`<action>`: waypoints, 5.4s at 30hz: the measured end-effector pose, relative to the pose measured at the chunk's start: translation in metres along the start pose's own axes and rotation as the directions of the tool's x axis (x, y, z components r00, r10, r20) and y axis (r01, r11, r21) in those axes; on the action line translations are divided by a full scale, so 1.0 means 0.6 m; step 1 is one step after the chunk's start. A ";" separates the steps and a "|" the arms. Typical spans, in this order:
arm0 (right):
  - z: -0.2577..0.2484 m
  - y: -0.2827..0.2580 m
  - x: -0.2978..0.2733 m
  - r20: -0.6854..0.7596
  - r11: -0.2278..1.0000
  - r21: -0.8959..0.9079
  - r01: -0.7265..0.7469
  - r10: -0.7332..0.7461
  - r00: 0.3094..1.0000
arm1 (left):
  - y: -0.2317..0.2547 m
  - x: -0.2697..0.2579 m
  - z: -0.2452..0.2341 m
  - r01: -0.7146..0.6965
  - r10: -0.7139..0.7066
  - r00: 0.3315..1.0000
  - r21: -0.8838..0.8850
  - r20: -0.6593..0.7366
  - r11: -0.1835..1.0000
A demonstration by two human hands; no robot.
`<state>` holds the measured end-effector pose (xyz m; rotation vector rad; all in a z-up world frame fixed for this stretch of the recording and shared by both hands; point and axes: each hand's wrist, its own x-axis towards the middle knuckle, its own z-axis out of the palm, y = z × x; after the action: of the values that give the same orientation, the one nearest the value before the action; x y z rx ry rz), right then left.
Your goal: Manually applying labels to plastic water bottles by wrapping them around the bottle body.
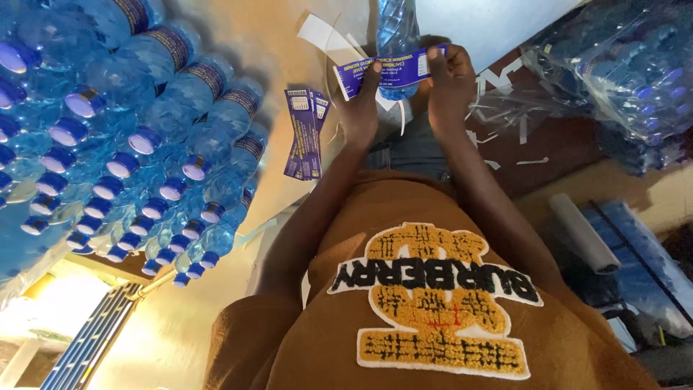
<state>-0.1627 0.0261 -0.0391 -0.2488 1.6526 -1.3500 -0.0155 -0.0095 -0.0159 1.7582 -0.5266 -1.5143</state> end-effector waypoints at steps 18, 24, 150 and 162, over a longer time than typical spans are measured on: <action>0.076 -0.031 0.013 0.411 0.979 -0.104 0.174 -0.117 0.904 | -0.046 0.052 -0.009 0.068 -0.069 0.998 -0.113 -0.002 0.991; 0.079 -0.007 0.054 0.496 0.999 -0.022 0.027 -0.013 0.868 | -0.012 0.045 -0.014 0.191 -0.188 0.980 -0.054 0.062 0.980; 0.025 -0.130 -0.265 0.571 0.790 -0.136 0.598 -0.431 0.699 | 0.135 -0.240 -0.144 -0.497 0.508 0.798 -0.122 0.325 0.859; -0.239 -0.241 -0.227 0.213 0.832 0.451 0.322 -0.451 0.867 | -0.092 -0.069 -0.042 -0.617 0.347 0.785 0.603 0.513 0.506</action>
<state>-0.2556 0.1563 0.1460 -0.5504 1.0556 -1.8220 -0.0087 0.0625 -0.0297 1.6496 -1.9099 -1.2143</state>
